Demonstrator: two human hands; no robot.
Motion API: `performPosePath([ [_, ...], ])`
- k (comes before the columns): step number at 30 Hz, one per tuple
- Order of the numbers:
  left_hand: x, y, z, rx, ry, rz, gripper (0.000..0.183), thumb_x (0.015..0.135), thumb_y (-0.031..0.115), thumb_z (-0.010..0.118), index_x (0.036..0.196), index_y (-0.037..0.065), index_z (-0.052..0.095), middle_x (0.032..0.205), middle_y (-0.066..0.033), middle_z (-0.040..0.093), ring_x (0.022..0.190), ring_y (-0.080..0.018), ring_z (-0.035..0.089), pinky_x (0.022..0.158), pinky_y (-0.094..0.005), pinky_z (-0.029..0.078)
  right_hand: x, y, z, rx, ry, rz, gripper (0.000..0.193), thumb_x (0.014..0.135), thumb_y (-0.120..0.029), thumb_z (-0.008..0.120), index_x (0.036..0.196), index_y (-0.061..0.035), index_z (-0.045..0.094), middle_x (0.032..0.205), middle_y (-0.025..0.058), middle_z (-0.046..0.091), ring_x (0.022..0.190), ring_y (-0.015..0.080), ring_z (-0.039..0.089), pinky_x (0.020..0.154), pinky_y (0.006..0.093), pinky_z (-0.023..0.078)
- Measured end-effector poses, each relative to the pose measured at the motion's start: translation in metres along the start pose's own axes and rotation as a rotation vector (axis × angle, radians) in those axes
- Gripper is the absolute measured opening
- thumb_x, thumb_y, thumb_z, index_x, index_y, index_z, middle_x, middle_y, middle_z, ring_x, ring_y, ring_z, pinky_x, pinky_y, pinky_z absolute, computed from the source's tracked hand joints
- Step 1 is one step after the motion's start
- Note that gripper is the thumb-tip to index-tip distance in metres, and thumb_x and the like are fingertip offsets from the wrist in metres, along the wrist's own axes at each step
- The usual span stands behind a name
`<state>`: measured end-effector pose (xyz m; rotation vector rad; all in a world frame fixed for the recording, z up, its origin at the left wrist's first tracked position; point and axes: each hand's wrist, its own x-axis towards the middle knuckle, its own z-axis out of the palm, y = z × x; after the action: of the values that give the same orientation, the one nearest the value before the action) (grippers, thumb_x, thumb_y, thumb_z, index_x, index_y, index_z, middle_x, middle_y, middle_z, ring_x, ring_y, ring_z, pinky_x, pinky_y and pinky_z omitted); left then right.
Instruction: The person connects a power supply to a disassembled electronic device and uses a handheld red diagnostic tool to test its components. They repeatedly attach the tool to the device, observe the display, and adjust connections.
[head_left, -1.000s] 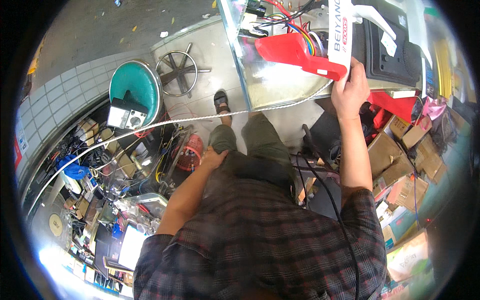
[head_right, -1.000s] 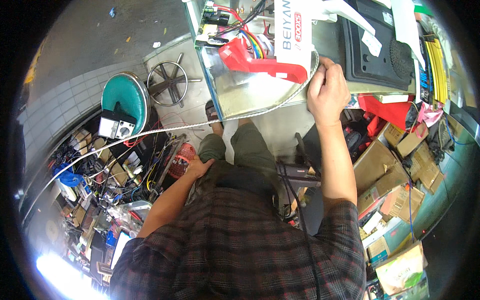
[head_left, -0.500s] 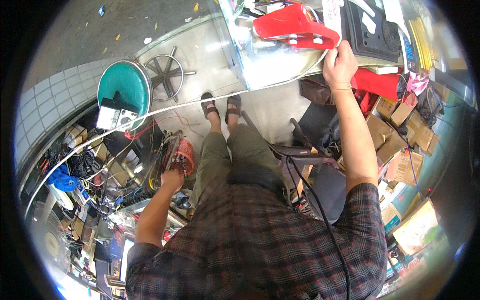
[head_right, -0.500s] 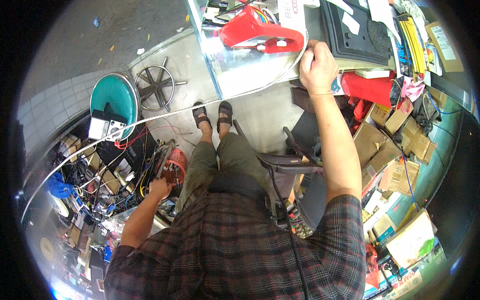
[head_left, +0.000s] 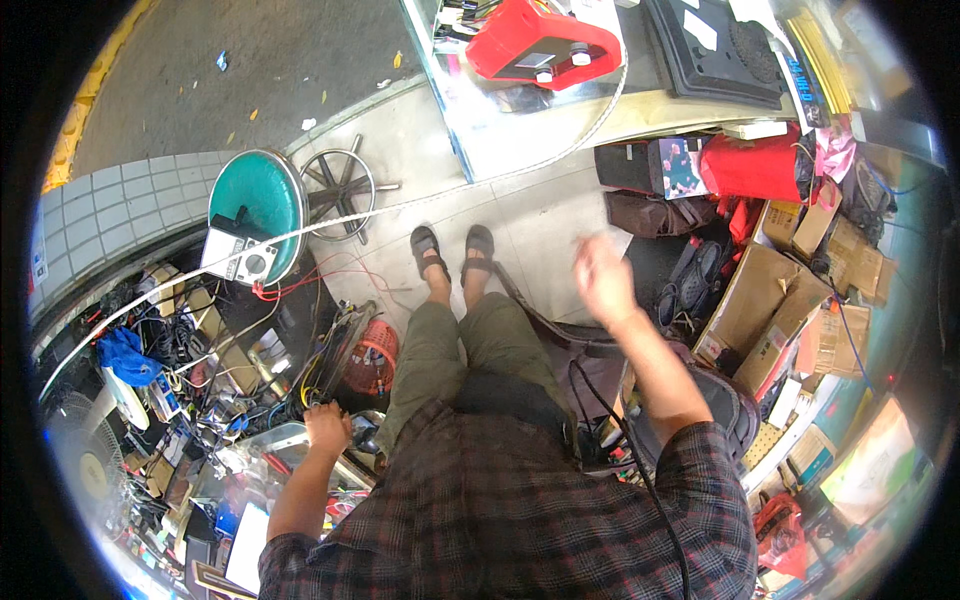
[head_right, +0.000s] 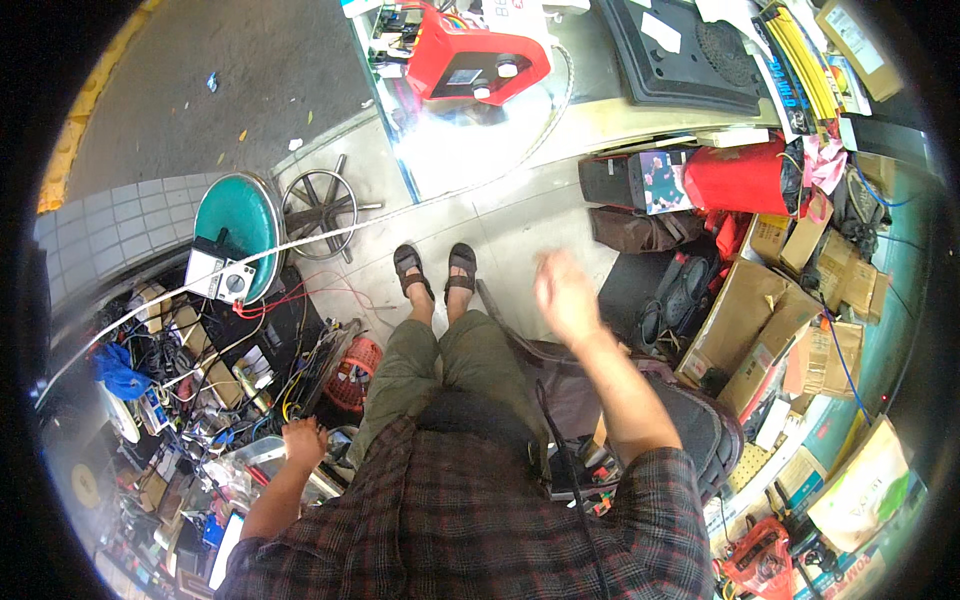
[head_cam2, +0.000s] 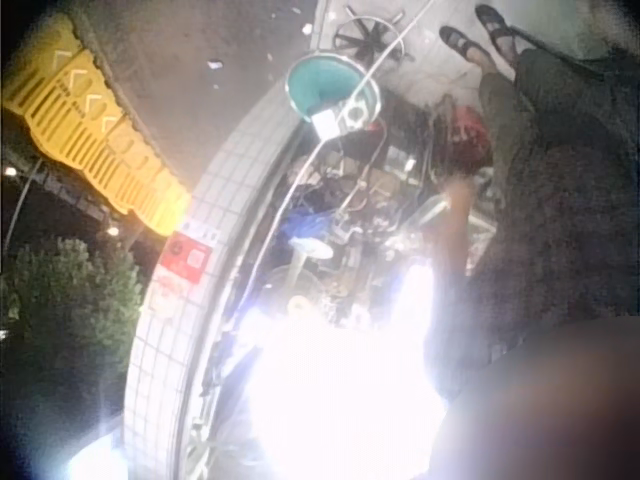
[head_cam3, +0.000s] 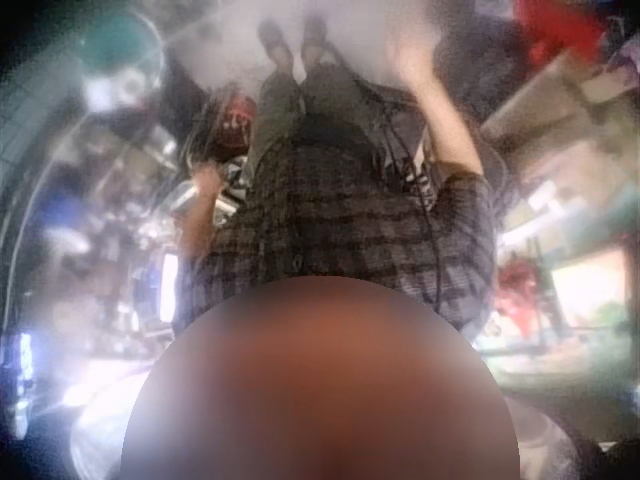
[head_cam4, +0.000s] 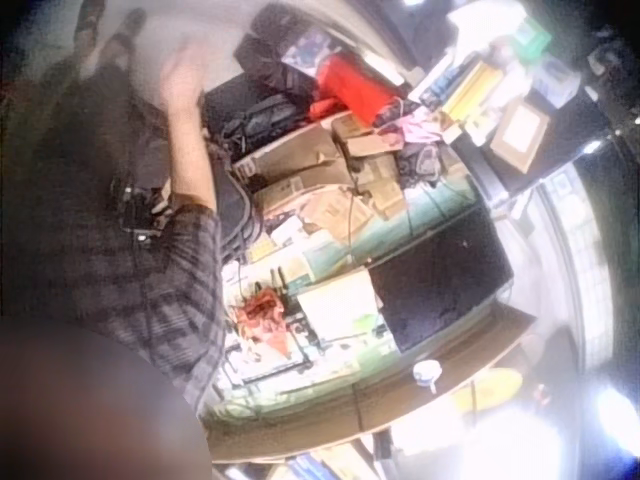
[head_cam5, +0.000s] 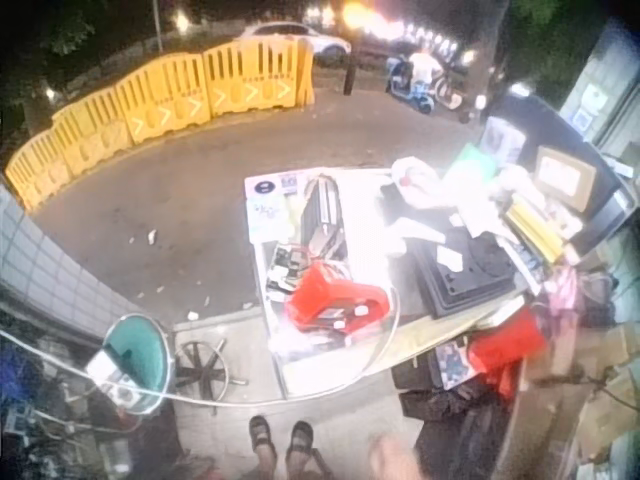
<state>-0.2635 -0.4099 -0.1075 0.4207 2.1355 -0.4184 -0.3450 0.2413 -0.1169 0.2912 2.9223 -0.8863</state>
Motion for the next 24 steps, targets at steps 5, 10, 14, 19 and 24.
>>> performPosePath([
  [5,0.001,-0.009,-0.012,-0.137,0.284,-0.001,0.027,0.094,0.036,0.069,0.097,0.009,0.070,0.096,-0.0132,0.071,0.095,-0.0360,0.067,0.092,-0.0492,0.047,-0.137,0.032,0.066,-0.360,-0.932,0.225,0.056,0.106,-0.049,0.058,0.137,-0.0035,0.059,0.125,0.0215,0.071,0.113,0.0410,0.069,0.098,0.0524,0.055],
  [10,0.003,-0.004,-0.021,-0.297,0.512,0.051,0.020,0.090,0.027,0.076,0.092,0.008,0.068,0.089,-0.0128,0.068,0.089,-0.0351,0.067,0.086,-0.0486,0.048,-0.142,0.055,0.093,-0.377,-1.166,0.317,0.062,0.102,-0.052,0.065,0.134,0.0002,0.060,0.122,0.0226,0.074,0.115,0.0401,0.071,0.098,0.0500,0.056],
  [14,0.002,-0.006,-0.024,-0.349,0.645,0.044,0.023,0.090,0.026,0.076,0.100,0.007,0.071,0.090,-0.0106,0.068,0.090,-0.0350,0.065,0.089,-0.0492,0.048,-0.119,0.057,0.095,-0.398,-1.256,0.272,0.063,0.101,-0.051,0.067,0.133,0.0031,0.060,0.120,0.0252,0.075,0.116,0.0400,0.072,0.097,0.0504,0.056],
  [19,0.004,-0.008,-0.026,-0.355,0.722,-0.035,0.027,0.090,0.028,0.076,0.103,0.005,0.072,0.095,-0.0116,0.068,0.102,-0.0337,0.062,0.115,-0.0532,0.041,-0.087,0.046,0.072,-0.488,-1.254,0.281,0.065,0.103,-0.055,0.063,0.132,0.0032,0.057,0.122,0.0274,0.074,0.118,0.0440,0.070,0.100,0.0504,0.055],
  [24,0.003,-0.006,-0.022,-0.362,0.707,-0.119,0.028,0.091,0.029,0.076,0.104,0.005,0.073,0.097,-0.0119,0.068,0.103,-0.0334,0.063,0.116,-0.0524,0.041,-0.039,0.039,0.065,-0.470,-1.117,0.186,0.059,0.104,-0.050,0.065,0.127,0.0042,0.060,0.114,0.0265,0.076,0.112,0.0423,0.073,0.097,0.0496,0.056],
])
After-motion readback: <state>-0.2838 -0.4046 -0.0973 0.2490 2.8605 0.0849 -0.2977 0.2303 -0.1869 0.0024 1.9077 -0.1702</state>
